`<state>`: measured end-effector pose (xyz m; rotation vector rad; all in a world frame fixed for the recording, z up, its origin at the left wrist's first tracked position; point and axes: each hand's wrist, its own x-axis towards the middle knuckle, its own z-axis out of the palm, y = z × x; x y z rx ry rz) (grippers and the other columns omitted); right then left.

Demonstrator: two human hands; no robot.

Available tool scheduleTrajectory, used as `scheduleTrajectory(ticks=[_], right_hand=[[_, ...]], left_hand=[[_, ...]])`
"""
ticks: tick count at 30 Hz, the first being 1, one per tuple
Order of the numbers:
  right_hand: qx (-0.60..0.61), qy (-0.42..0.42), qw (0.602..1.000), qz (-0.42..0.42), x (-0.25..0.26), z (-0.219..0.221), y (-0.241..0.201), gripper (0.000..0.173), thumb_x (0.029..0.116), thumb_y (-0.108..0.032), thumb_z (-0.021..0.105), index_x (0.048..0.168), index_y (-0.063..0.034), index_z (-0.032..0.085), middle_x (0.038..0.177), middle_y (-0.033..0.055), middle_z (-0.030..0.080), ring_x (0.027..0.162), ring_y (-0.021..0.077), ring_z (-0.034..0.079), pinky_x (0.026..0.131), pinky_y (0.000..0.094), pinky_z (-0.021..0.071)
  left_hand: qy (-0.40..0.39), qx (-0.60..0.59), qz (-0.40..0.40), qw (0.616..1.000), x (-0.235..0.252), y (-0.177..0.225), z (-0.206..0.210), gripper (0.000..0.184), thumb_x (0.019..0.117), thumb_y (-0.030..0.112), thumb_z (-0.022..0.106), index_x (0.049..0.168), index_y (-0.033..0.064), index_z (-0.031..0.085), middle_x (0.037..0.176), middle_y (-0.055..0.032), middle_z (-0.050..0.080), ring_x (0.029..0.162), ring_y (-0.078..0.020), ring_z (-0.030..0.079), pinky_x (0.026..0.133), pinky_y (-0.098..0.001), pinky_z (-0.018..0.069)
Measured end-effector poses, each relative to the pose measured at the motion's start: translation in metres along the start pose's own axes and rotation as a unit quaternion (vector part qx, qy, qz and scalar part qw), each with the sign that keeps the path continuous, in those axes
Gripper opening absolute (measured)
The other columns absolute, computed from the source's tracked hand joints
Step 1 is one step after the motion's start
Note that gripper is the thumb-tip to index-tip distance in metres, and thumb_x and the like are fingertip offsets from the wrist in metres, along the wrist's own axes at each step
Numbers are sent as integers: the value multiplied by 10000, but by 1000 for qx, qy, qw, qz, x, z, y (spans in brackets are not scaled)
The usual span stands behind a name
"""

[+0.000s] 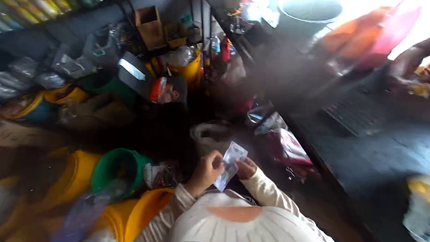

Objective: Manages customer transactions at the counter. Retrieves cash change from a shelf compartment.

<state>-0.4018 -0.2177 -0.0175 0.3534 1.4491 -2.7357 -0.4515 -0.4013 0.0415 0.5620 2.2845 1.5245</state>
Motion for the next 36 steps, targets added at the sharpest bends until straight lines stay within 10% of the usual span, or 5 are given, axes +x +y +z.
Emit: scheduleTrajectory(ticks=[10,19,22,28,36], right_hand=[[-231,-205,949,57,203,183,51,213,882,50,680,1089,99,680,979,49,744,910,14,679,892,227,565],[48,-303,940,147,454,258,74,410,952,-134,366,636,-203,618,623,-36,685,592,44,634,598,245,516],[-5,-366,930,41,564,283,63,230,930,-267,599,761,-216,746,750,-95,739,706,-7,670,691,222,545],[-270,-219,936,54,718,335,5,537,896,-80,559,1388,99,437,1085,133,654,888,137,648,805,344,562],[-257,46,953,153,817,310,21,342,1022,-25,445,1343,80,504,973,137,648,750,134,645,726,316,572]], left_hand=[[305,-228,-177,907,45,-105,-152,277,893,-22,553,1165,-50,597,986,-51,660,771,-42,622,701,-210,532],[249,-276,-67,926,221,-169,-317,392,920,-30,603,1306,-86,561,1234,-129,678,1051,-123,692,918,-303,588],[176,-224,-75,956,309,-172,-389,102,870,-71,624,927,-31,698,997,-28,730,958,-41,683,886,-245,576],[117,-109,-128,979,488,-204,-521,231,973,2,595,1162,-94,686,1149,-186,719,1050,-185,693,972,-369,551],[108,18,-51,993,788,-249,-683,479,1026,54,562,1483,-55,467,1495,-257,508,1377,-356,517,1166,-491,400]])
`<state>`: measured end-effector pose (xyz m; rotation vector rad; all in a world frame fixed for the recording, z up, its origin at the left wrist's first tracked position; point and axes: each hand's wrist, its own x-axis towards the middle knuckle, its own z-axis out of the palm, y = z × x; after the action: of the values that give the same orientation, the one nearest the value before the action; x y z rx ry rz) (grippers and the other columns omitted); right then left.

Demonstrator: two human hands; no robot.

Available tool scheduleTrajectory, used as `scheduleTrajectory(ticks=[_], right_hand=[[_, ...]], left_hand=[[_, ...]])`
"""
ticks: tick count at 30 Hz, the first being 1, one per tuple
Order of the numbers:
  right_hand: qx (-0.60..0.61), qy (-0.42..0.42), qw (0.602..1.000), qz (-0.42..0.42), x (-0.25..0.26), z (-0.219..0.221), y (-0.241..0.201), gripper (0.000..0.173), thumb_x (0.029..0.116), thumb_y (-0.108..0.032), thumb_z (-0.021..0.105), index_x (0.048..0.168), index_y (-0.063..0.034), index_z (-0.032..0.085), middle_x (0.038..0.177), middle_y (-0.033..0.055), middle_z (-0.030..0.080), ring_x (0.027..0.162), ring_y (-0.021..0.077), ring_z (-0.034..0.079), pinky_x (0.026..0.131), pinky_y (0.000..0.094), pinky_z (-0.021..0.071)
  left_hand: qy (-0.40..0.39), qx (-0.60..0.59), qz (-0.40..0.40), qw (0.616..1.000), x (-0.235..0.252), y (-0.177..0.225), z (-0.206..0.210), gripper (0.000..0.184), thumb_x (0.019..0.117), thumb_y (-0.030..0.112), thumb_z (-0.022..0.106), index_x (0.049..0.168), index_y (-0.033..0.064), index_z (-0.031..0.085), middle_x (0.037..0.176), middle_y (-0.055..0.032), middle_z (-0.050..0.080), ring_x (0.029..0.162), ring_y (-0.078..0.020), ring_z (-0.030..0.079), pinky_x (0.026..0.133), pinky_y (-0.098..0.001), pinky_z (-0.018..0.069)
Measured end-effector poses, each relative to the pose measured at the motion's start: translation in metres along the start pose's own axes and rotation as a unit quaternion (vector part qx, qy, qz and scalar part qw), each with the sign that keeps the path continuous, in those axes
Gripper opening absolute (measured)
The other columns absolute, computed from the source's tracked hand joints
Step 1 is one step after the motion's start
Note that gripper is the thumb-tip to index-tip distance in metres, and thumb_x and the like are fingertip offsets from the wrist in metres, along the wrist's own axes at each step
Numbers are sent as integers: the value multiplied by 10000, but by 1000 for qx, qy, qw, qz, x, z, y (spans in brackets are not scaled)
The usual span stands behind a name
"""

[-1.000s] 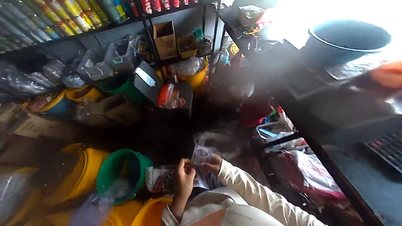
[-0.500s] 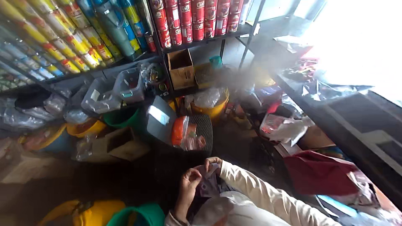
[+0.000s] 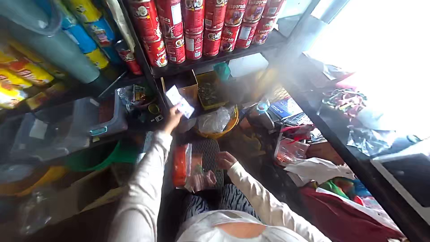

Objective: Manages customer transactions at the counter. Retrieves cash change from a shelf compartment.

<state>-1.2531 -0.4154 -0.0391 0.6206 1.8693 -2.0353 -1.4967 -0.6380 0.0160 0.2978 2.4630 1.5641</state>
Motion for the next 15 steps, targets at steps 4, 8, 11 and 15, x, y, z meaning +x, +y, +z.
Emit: scheduleTrajectory(ticks=[4,8,11,15], right_hand=[[3,56,995,82,48,-26,5,289,1053,-32,447,1308,67,541,912,132,654,696,131,624,683,310,555],[-77,36,996,20,148,-63,-25,312,1060,-68,440,1307,97,533,975,146,650,762,121,627,733,299,557],[-153,37,986,-47,250,-85,-69,339,1065,-84,435,1333,98,535,1138,207,653,938,177,648,864,344,549],[-335,36,941,-43,343,-96,-138,356,1082,-127,476,1387,44,542,1336,233,628,1216,291,632,1055,435,504]], left_hand=[[15,122,9,992,136,13,-12,491,1049,134,554,1504,-22,457,1518,-251,486,1426,-376,462,1192,-520,348],[49,251,5,967,202,-44,14,504,1080,341,507,1480,34,516,1497,-227,518,1438,-401,434,1206,-596,277],[123,352,-17,928,197,-64,43,494,1088,440,407,1468,173,576,1527,-169,511,1465,-440,364,1188,-699,135],[72,262,-104,957,192,-41,44,493,1120,367,387,1453,44,552,1496,-212,531,1454,-376,426,1222,-584,236]])
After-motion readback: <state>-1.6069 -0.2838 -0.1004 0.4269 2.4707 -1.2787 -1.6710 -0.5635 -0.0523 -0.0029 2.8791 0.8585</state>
